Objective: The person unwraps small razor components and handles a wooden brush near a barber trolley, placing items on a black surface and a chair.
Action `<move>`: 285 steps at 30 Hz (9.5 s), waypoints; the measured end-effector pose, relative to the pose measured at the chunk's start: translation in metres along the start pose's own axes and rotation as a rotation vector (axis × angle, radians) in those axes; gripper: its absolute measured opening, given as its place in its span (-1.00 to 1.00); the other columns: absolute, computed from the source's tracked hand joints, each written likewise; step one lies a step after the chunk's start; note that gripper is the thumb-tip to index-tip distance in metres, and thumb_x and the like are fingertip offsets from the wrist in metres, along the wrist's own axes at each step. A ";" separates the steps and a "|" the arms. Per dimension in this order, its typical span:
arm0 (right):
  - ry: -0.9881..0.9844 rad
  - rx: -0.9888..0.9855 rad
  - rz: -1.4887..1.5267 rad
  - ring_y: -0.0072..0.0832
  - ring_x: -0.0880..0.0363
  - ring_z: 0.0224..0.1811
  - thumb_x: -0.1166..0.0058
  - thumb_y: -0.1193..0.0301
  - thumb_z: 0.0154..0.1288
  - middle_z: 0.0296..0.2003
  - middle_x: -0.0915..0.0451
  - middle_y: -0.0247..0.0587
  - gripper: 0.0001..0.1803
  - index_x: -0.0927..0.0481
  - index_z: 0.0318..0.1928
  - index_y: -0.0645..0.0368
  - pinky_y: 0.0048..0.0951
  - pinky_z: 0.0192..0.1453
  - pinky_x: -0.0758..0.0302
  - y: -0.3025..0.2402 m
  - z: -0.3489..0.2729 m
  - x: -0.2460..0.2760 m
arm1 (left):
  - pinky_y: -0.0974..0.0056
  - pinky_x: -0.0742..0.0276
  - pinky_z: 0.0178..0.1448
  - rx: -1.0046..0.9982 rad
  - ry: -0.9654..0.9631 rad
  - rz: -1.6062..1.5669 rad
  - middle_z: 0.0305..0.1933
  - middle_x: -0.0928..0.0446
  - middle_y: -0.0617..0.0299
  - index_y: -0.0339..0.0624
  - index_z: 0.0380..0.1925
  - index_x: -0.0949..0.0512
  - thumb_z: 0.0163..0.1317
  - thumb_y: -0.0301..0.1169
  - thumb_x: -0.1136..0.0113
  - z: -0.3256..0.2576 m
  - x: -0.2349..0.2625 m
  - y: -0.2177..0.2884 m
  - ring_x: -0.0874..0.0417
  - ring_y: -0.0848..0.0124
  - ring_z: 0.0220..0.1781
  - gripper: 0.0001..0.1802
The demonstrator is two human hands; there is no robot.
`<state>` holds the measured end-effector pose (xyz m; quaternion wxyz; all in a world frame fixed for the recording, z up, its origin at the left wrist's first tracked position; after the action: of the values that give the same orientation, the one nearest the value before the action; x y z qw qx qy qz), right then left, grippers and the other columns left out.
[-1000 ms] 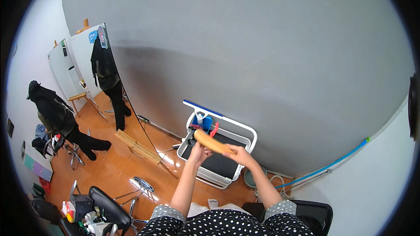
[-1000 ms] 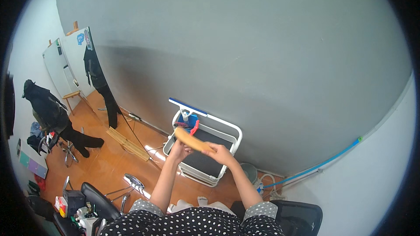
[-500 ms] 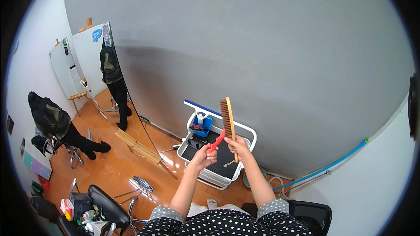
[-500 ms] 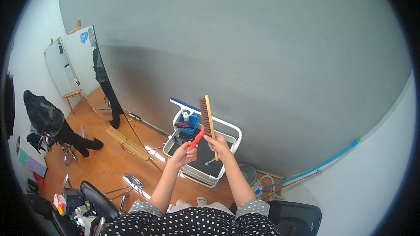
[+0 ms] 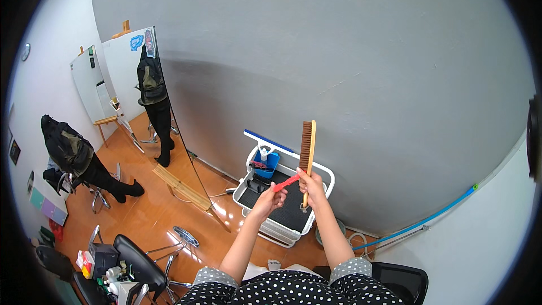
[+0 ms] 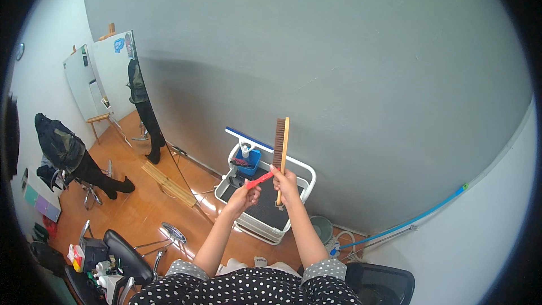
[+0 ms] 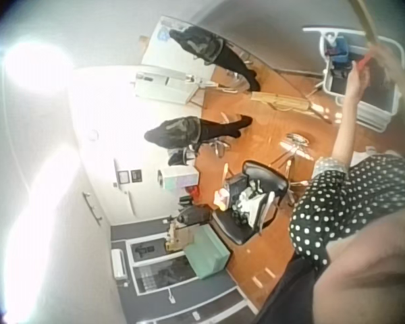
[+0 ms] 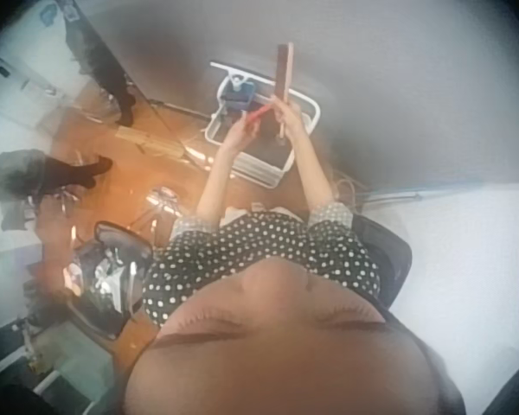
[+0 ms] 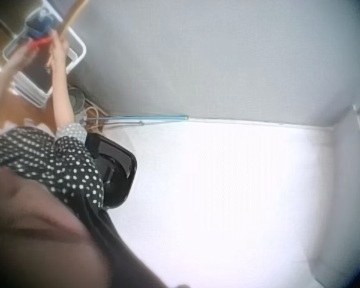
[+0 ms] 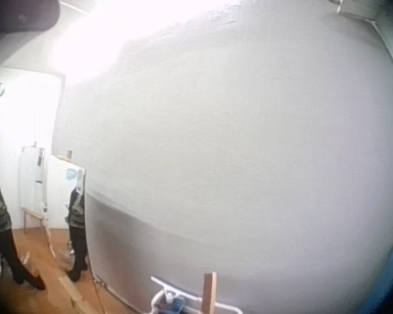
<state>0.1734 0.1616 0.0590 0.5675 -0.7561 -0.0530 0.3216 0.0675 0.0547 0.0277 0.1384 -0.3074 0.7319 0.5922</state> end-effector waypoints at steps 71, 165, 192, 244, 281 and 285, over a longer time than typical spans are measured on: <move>-0.115 0.334 -0.718 -0.49 -0.53 -0.16 -0.07 0.20 0.20 -0.21 -0.57 -0.22 -0.51 -0.40 0.07 0.20 -0.54 -0.10 -0.42 0.044 -0.015 0.023 | 0.35 -0.37 -0.19 -0.290 0.266 -0.071 -0.30 -0.44 0.21 -0.12 -0.11 -0.31 0.27 0.19 0.55 0.049 0.022 -0.002 -0.44 0.41 -0.29 -0.35; -0.159 -0.154 -0.251 -0.56 -0.56 -0.32 -0.04 0.49 0.19 -0.31 -0.55 -0.23 -0.81 -0.48 -0.18 0.30 -0.56 -0.28 -0.54 0.181 0.076 0.055 | 0.46 -0.54 -0.24 0.506 -0.032 -0.062 -0.15 -0.55 0.02 -0.32 -0.08 -0.38 0.33 -0.14 0.28 0.104 0.176 -0.050 -0.59 0.45 -0.32 -0.55; 0.265 0.281 -1.083 -0.29 -0.48 -0.44 -0.08 0.57 0.02 -0.36 -0.48 -0.14 -0.73 -0.59 -0.20 0.14 -0.41 -0.31 -0.42 0.272 0.160 0.027 | 0.12 -0.07 0.16 0.299 0.493 -0.068 0.16 -0.27 0.37 0.01 0.12 -0.26 0.20 -0.06 0.14 0.154 0.253 -0.112 -0.20 0.37 0.12 -0.49; -1.232 0.372 -0.561 -0.44 -0.44 -0.47 -0.12 0.46 0.03 -0.50 -0.50 -0.30 -0.91 -0.51 -0.46 0.19 -0.42 -0.29 -0.32 0.330 -0.299 -0.463 | 0.56 -0.28 -0.43 -0.959 2.040 0.228 -0.47 -0.53 0.36 -0.28 -0.42 -0.54 0.13 -0.48 -0.14 -0.585 0.275 -0.040 -0.33 0.71 -0.52 -0.92; -2.048 0.482 -0.968 -0.32 -0.48 -0.27 -0.16 0.44 -0.04 -0.34 -0.49 -0.21 -0.80 -0.53 -0.33 0.15 -0.34 -0.20 -0.43 0.794 -0.283 -0.724 | 0.00 -0.26 0.10 0.499 2.162 0.273 0.21 -0.14 0.16 0.00 -0.05 -0.36 -0.12 -0.33 -0.25 -0.582 0.721 -0.090 -0.19 0.12 0.20 -0.47; -2.176 0.670 -1.129 -0.29 -0.42 -0.10 -0.15 0.40 -0.04 -0.26 -0.45 -0.24 -0.72 -0.50 -0.23 0.08 -0.27 -0.11 -0.41 0.835 -0.291 -0.711 | -0.04 -0.14 0.21 0.724 1.941 0.486 0.37 0.18 0.13 0.14 0.15 -0.24 -0.15 -0.30 -0.30 -0.577 0.745 -0.111 0.07 0.06 0.36 -0.24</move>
<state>-0.4652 -0.6874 -0.3391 0.4513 0.2051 -0.7197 0.4860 -0.3464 -0.7198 -0.3310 -0.5433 -0.4341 0.7032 -0.1478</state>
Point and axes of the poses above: each hand's wrist, its own z-axis towards the middle knuckle, its own x-axis out of the back of the hand, y = z × x, the point moved 3 cm from there along z, towards the middle knuckle
